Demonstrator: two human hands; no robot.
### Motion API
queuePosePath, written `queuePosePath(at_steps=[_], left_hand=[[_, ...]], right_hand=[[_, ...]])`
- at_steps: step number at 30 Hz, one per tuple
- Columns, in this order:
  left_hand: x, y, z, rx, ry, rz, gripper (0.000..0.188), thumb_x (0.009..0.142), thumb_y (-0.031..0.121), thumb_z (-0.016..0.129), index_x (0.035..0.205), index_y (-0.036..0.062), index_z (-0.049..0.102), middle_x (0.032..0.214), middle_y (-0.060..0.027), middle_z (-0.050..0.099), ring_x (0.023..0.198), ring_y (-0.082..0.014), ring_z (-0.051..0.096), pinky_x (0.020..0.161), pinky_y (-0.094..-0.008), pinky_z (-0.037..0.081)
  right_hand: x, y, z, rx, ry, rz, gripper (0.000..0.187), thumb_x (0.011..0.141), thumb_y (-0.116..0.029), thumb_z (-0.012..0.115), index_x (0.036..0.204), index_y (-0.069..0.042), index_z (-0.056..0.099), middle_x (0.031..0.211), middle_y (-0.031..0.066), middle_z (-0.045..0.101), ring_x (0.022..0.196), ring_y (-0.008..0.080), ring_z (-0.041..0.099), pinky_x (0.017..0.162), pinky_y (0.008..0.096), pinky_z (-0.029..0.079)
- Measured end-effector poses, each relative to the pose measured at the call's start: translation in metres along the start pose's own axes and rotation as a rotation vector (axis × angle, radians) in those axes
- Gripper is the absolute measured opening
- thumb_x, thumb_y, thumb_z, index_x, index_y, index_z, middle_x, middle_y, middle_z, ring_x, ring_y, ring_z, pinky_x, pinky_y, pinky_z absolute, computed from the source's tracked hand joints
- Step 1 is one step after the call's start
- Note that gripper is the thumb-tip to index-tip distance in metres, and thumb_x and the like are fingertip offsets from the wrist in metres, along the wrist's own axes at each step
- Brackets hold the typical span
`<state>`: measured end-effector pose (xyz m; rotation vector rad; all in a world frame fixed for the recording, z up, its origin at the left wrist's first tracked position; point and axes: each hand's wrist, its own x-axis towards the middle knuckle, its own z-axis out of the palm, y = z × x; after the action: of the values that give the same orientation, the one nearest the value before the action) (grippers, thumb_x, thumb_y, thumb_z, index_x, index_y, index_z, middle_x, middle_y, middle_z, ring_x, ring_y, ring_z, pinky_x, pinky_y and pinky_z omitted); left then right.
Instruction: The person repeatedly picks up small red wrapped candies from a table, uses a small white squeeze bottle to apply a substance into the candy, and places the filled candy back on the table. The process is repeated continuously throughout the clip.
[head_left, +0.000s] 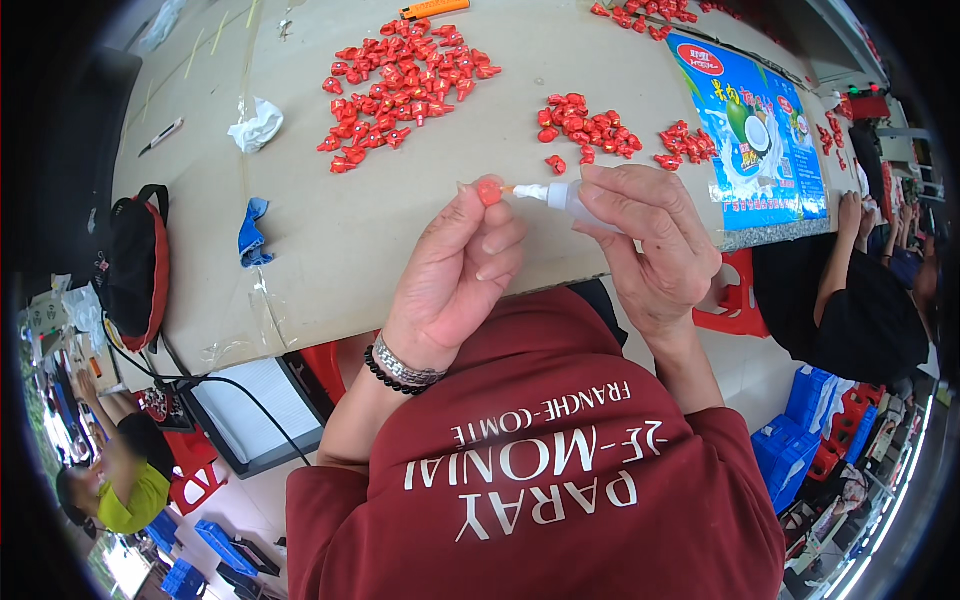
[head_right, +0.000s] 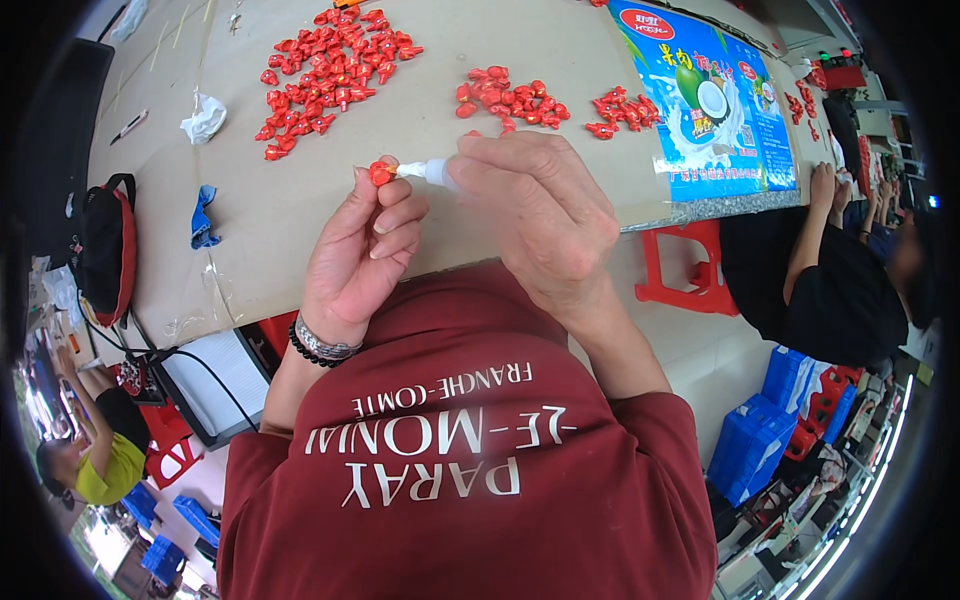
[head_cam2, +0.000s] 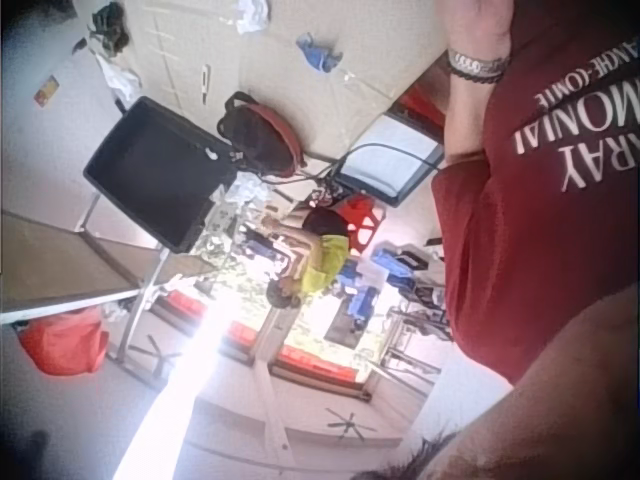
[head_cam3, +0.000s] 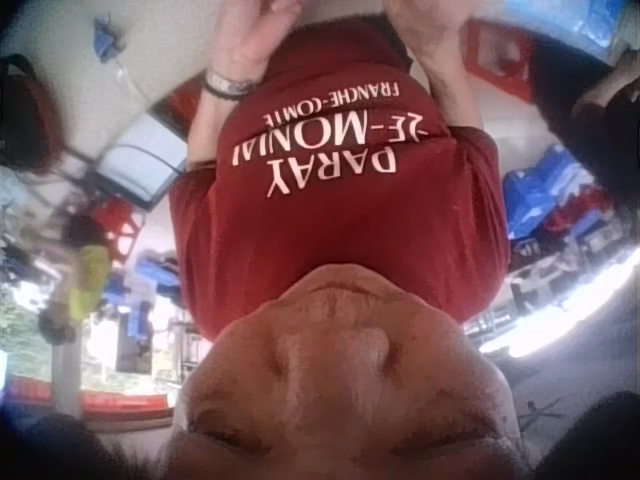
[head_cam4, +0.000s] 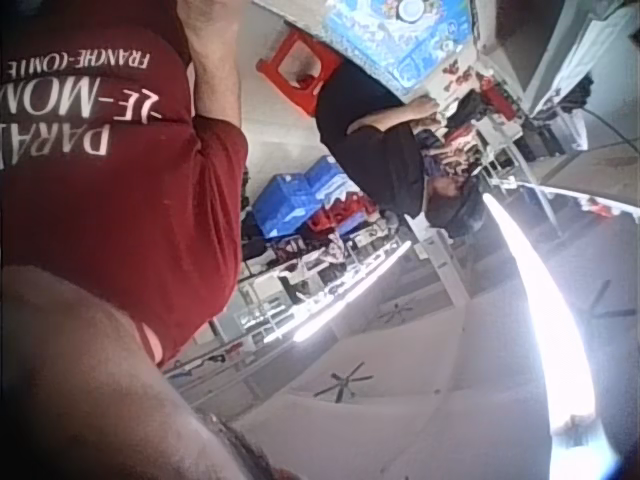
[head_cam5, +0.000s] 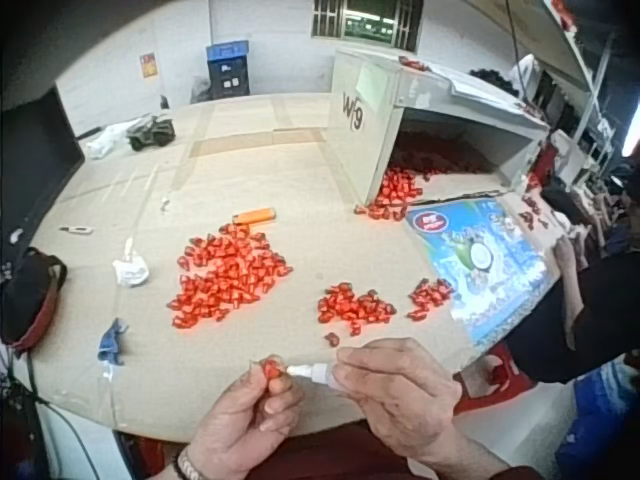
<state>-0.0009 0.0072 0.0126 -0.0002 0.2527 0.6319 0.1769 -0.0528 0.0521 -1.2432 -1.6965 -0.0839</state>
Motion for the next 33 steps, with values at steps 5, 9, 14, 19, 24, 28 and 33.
queuePosePath(at_steps=[5,9,14,19,24,28,33], left_hand=[[-0.0001,-0.0005,-0.0022,-0.009,-0.005,-0.004,0.024,0.097,0.026,0.05,0.106,0.0056,0.057,0.085,-0.0008,0.06,0.067,-0.0097,0.044,0.052,-0.0206,0.035],[-0.0003,0.0001,-0.0026,-0.003,-0.006,0.008,0.022,0.097,0.025,0.051,0.105,0.0063,0.056,0.087,-0.0011,0.06,0.068,-0.0097,0.045,0.053,-0.0206,0.036],[0.0,0.0004,0.0001,0.024,-0.007,0.031,0.017,0.095,0.022,0.053,0.104,0.0076,0.055,0.087,-0.0011,0.06,0.069,-0.0092,0.045,0.053,-0.0201,0.036],[-0.0004,0.0001,0.0002,0.046,-0.009,0.044,0.015,0.094,0.02,0.055,0.104,0.0082,0.055,0.088,-0.0011,0.06,0.069,-0.0089,0.046,0.053,-0.0201,0.036],[0.0004,0.0004,-0.0017,0.079,-0.031,0.068,0.015,0.094,0.019,0.055,0.105,0.0087,0.054,0.089,-0.0014,0.06,0.069,-0.0095,0.046,0.054,-0.0208,0.037],[0.0006,0.0004,0.0005,0.119,-0.011,0.128,0.015,0.094,0.017,0.054,0.106,0.009,0.052,0.09,-0.0038,0.06,0.071,-0.0105,0.045,0.054,-0.0206,0.037],[0.0002,-0.0012,0.0029,0.129,0.001,0.179,0.014,0.095,0.013,0.051,0.108,0.0079,0.05,0.092,-0.0086,0.059,0.073,-0.0114,0.043,0.054,-0.019,0.037]], right_hand=[[-0.0006,0.0,0.0001,-0.012,-0.001,0.01,0.036,0.059,0.01,0.075,0.093,0.0,0.067,0.093,0.0126,0.068,0.084,0.0247,0.064,0.072,0.0324,0.054],[0.0013,-0.0011,-0.0014,-0.023,0.025,-0.004,0.032,0.061,0.008,0.073,0.092,0.001,0.067,0.092,0.0127,0.067,0.082,0.0253,0.064,0.07,0.033,0.053],[0.0027,-0.0012,-0.0007,-0.019,0.044,-0.018,0.026,0.063,0.006,0.069,0.089,0.002,0.068,0.089,0.0127,0.066,0.078,0.0263,0.063,0.067,0.0345,0.053],[0.0,-0.0001,-0.0011,-0.027,0.023,0.0,0.032,0.061,0.008,0.073,0.091,0.0,0.067,0.093,0.0124,0.067,0.083,0.0255,0.064,0.071,0.0332,0.054],[-0.0002,-0.0008,-0.0024,-0.036,0.009,0.006,0.035,0.06,0.01,0.075,0.092,0.0,0.067,0.095,0.0126,0.068,0.085,0.0253,0.065,0.072,0.0328,0.054],[0.0022,-0.0027,-0.0028,-0.047,0.046,-0.018,0.028,0.062,0.007,0.071,0.09,0.001,0.068,0.091,0.0127,0.067,0.08,0.026,0.064,0.07,0.0339,0.054],[0.0041,-0.0056,-0.0015,-0.036,0.055,-0.017,0.026,0.064,0.006,0.069,0.089,0.002,0.068,0.089,0.0128,0.066,0.078,0.0265,0.064,0.068,0.0344,0.053]])
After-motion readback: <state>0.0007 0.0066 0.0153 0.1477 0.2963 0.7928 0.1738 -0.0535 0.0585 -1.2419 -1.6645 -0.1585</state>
